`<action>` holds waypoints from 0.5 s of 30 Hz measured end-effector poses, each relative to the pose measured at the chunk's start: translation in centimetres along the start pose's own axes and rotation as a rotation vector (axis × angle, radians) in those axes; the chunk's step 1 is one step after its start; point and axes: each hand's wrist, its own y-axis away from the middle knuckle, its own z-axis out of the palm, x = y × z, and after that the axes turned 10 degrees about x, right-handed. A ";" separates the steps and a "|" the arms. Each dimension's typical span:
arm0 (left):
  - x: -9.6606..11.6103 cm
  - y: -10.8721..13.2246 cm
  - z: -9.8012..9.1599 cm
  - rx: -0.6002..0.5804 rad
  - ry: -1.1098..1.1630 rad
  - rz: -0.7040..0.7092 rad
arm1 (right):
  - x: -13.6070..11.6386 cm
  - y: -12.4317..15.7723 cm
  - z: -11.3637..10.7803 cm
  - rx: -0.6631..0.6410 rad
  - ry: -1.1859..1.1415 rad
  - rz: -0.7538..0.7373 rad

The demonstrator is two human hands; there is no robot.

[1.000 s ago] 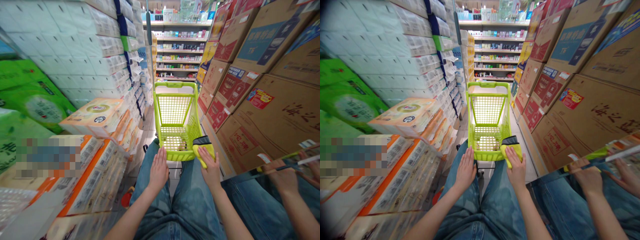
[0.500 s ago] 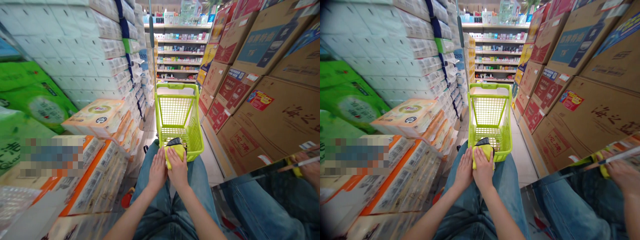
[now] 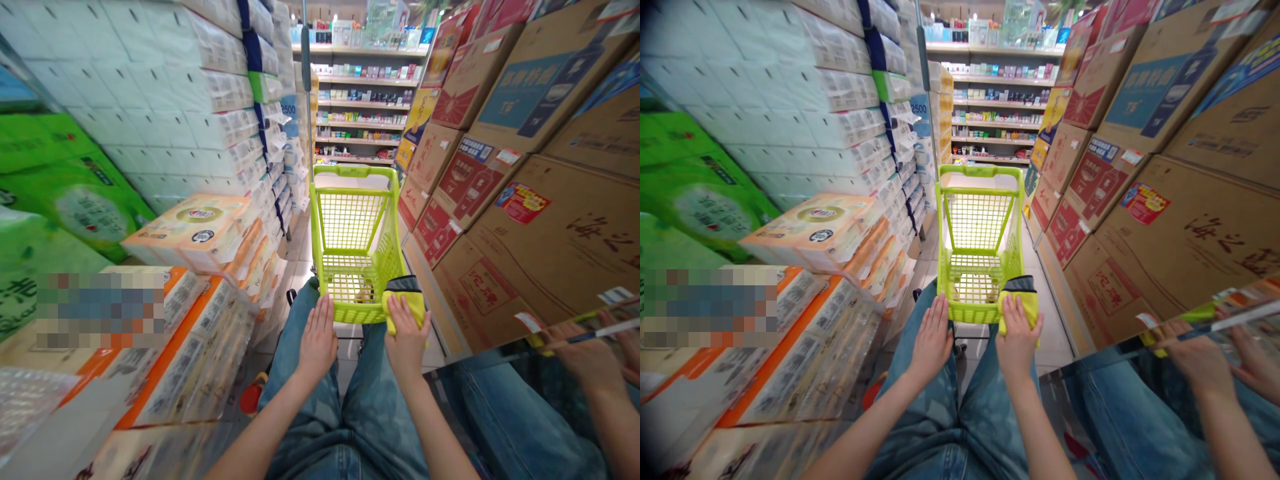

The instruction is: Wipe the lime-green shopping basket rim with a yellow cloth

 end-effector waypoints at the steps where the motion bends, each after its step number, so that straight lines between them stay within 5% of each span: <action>1: 0.0 0.0 0.1 0.004 -0.002 0.000 | -1.9 0.1 0.4 -0.027 -0.006 -0.005; 5: -0.3 0.1 0.6 0.018 -0.021 0.008 | -8.9 0.0 2.2 -0.143 -0.140 -0.046; 8: -0.5 0.2 0.7 0.041 -0.031 0.002 | -11.0 -0.3 2.9 -0.178 -0.249 -0.067; 11: -0.5 0.2 0.5 0.027 -0.009 0.010 | -9.6 -0.4 2.2 -0.212 -0.294 -0.129; 15: -0.2 0.1 0.2 0.010 0.005 0.013 | -3.8 0.1 0.5 -0.166 -0.227 -0.162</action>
